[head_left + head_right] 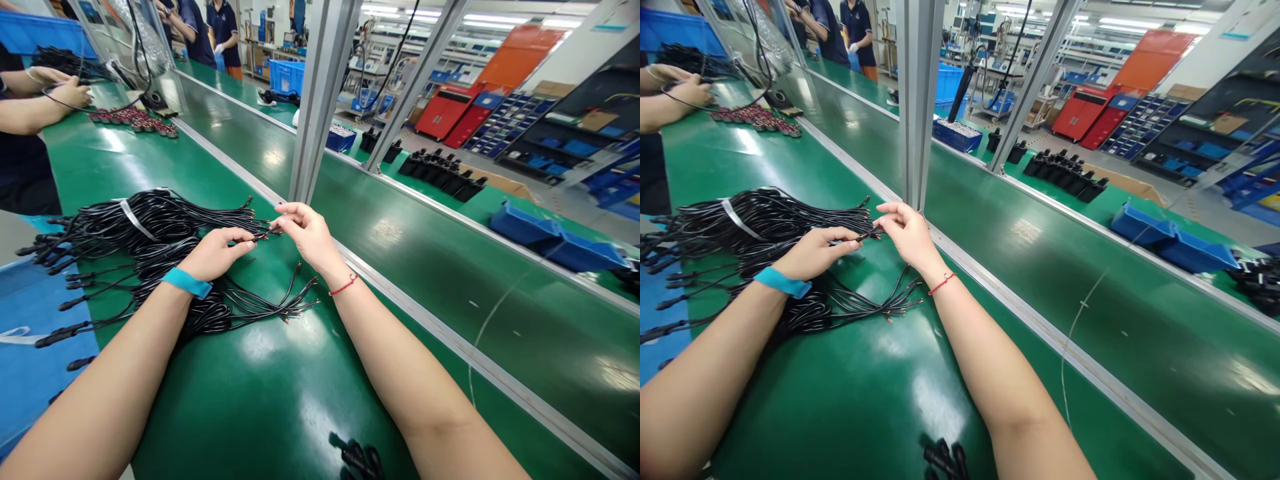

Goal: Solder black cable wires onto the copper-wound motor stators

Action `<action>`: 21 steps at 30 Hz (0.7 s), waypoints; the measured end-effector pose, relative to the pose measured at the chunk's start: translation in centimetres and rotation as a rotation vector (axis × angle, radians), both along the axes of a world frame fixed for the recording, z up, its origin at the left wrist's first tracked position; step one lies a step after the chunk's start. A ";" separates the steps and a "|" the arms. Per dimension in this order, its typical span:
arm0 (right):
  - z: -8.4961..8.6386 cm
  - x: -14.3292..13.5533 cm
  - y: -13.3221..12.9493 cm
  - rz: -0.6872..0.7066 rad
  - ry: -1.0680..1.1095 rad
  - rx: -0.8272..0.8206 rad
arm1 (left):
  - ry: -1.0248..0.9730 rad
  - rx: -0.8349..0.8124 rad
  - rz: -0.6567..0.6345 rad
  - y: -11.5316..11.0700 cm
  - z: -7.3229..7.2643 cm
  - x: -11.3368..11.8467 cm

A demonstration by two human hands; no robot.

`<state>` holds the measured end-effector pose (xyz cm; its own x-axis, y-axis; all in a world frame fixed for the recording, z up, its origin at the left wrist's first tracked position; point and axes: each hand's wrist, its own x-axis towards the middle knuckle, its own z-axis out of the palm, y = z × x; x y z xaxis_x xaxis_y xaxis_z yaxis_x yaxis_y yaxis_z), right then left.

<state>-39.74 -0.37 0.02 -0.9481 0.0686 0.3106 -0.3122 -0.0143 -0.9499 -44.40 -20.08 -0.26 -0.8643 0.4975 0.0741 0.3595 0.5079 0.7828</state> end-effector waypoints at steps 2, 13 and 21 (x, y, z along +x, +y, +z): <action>0.2 0.1 0.2 0.009 -0.023 0.027 | 0.002 -0.002 -0.001 0.0 0.0 0.0; 0.5 0.4 0.7 0.053 -0.090 0.360 | 0.003 -0.013 0.008 0.1 -0.1 0.1; 0.0 0.3 0.5 0.094 -0.120 0.412 | 0.011 -0.007 -0.017 0.0 -0.2 -0.1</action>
